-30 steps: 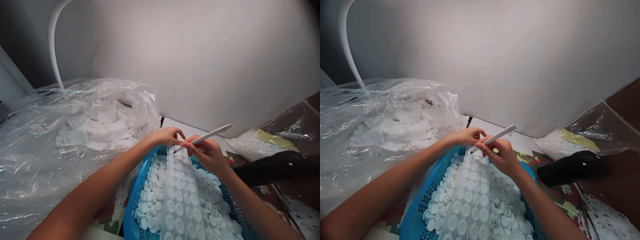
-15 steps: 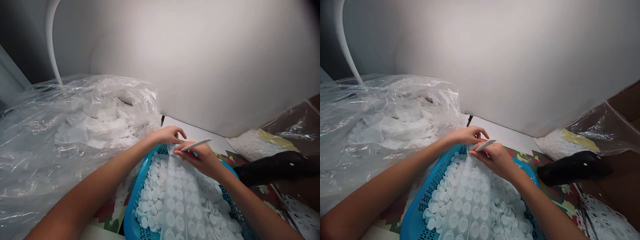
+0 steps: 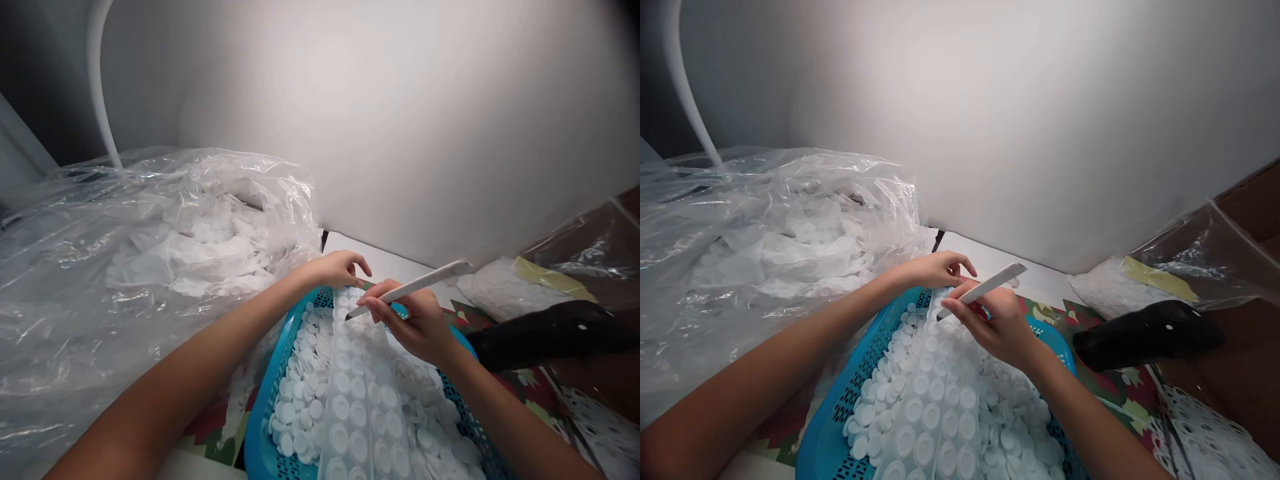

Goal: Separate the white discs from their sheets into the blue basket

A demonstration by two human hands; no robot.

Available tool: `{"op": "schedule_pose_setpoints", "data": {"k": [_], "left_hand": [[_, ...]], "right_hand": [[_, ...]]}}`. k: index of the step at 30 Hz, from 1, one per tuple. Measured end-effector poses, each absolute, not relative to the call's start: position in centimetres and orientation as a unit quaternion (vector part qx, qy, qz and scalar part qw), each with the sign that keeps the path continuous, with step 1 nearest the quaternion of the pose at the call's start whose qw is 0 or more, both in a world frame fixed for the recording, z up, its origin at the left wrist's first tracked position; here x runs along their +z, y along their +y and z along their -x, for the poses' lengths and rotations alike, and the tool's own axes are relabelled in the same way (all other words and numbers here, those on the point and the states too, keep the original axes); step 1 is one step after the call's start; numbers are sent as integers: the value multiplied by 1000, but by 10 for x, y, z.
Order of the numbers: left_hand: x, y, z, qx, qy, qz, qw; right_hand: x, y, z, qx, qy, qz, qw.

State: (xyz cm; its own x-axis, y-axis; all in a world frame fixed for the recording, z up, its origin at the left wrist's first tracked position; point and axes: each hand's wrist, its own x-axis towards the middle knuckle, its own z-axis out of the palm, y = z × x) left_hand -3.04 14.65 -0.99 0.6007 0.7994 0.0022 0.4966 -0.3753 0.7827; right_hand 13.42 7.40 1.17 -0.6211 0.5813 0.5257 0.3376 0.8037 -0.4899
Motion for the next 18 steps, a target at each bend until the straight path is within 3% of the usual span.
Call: {"op": "schedule_pose_setpoints", "data": {"k": [9,15,18], "left_hand": [[-13,148,31,199,397,-809,385],[-12,147,31,198,392,-811,387],[-12,147,31,195,395,-809,388]], "right_hand": [[10,76,-133,169,-907,238,302],[9,75,-132,175,-930,270,175],[9,73,-134,200,-912,270,237]]}}
